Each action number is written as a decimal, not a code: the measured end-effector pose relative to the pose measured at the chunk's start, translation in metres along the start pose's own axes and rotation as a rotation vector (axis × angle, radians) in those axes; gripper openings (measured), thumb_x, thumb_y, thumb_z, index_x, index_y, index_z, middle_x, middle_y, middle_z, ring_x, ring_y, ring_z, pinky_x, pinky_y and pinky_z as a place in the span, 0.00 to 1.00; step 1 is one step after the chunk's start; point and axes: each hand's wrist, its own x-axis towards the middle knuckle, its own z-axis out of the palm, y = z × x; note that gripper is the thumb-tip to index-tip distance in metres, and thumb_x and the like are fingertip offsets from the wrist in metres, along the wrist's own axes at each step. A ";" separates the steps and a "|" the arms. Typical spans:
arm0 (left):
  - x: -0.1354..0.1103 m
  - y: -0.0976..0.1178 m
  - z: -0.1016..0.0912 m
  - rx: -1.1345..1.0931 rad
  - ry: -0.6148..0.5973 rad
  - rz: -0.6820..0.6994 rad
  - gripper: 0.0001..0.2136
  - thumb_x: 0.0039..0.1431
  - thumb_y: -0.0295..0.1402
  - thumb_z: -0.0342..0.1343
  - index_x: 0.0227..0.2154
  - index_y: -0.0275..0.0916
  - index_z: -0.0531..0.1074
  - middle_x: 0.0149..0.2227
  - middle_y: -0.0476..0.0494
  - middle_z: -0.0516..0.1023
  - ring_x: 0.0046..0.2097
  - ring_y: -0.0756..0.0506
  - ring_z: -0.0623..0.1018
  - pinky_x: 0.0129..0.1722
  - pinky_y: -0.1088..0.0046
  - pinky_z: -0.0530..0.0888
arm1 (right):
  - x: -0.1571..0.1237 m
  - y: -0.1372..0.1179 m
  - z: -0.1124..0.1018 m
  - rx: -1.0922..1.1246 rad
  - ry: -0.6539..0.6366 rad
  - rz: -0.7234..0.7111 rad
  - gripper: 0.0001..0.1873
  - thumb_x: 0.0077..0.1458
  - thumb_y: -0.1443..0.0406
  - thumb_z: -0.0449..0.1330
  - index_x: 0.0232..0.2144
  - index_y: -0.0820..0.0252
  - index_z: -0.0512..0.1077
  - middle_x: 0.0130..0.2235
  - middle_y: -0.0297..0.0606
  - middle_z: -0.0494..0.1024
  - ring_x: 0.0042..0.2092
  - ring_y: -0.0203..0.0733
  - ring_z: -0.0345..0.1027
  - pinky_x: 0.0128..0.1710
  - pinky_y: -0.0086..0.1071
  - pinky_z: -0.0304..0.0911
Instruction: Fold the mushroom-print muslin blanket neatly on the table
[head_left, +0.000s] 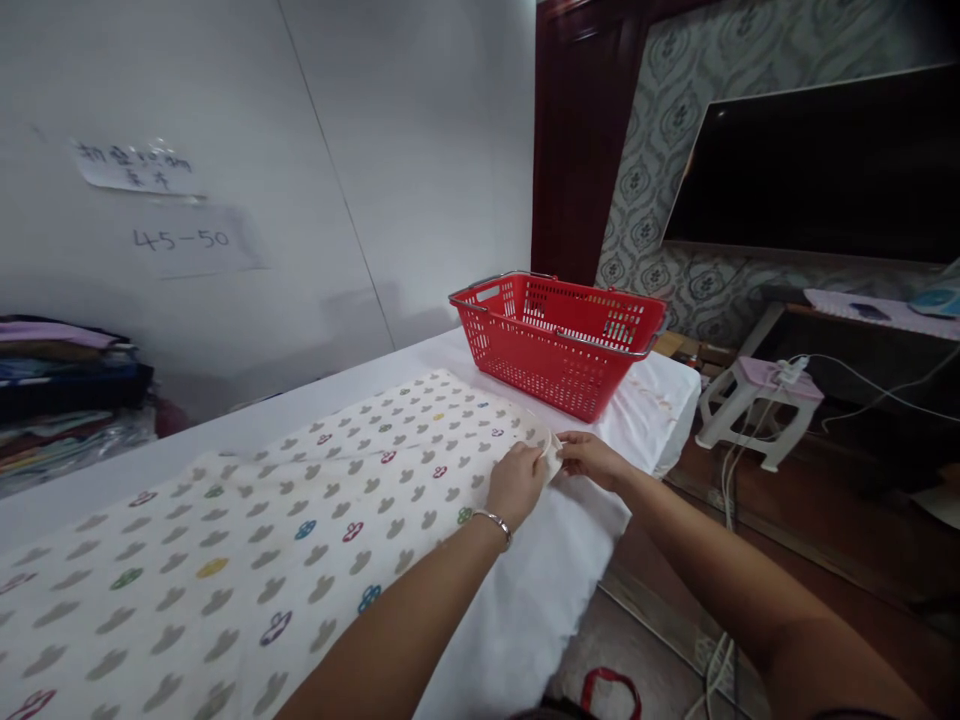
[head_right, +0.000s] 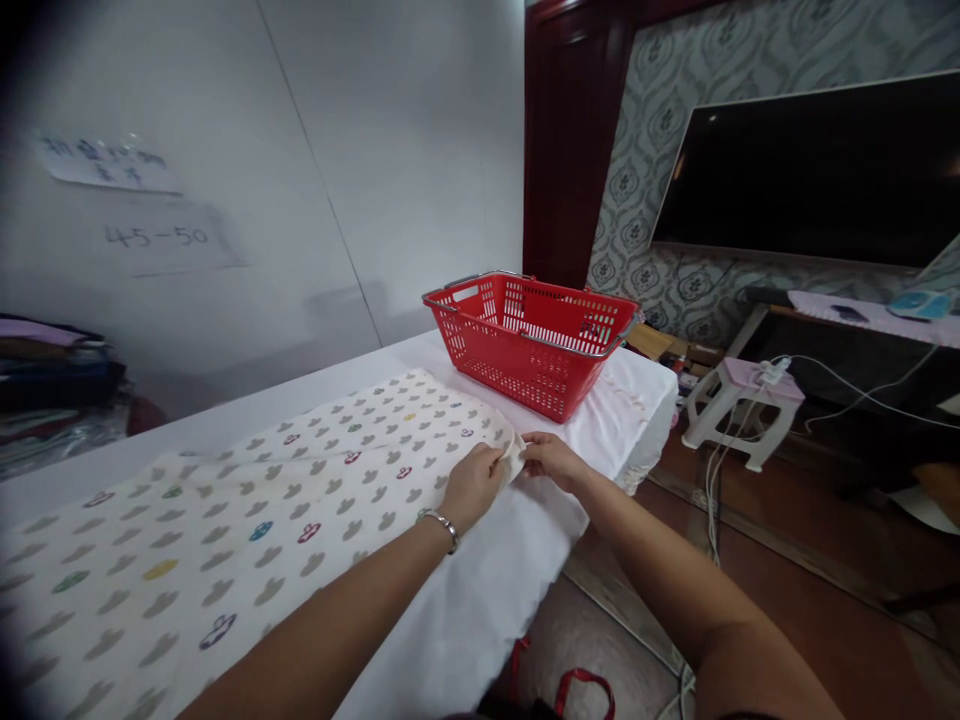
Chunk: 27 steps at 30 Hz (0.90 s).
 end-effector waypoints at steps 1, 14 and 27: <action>-0.001 0.002 0.000 0.053 -0.029 0.029 0.12 0.60 0.29 0.43 0.38 0.40 0.72 0.39 0.44 0.74 0.41 0.46 0.72 0.43 0.71 0.67 | 0.000 -0.001 0.001 -0.023 0.017 -0.001 0.13 0.41 0.71 0.60 0.34 0.62 0.69 0.23 0.32 0.74 0.22 0.31 0.66 0.23 0.24 0.64; 0.000 0.015 0.002 0.228 -0.139 0.127 0.13 0.59 0.27 0.43 0.44 0.39 0.67 0.40 0.41 0.73 0.42 0.43 0.73 0.41 0.66 0.68 | -0.010 -0.019 0.009 -0.238 0.029 0.011 0.07 0.45 0.69 0.58 0.31 0.63 0.69 0.24 0.35 0.75 0.25 0.35 0.70 0.24 0.26 0.66; -0.029 -0.003 0.002 0.143 -0.168 0.217 0.14 0.56 0.29 0.48 0.45 0.38 0.66 0.43 0.41 0.71 0.44 0.42 0.71 0.43 0.65 0.68 | 0.008 -0.006 -0.004 -0.732 0.215 0.075 0.07 0.45 0.76 0.52 0.26 0.61 0.66 0.14 0.31 0.69 0.18 0.36 0.66 0.18 0.24 0.58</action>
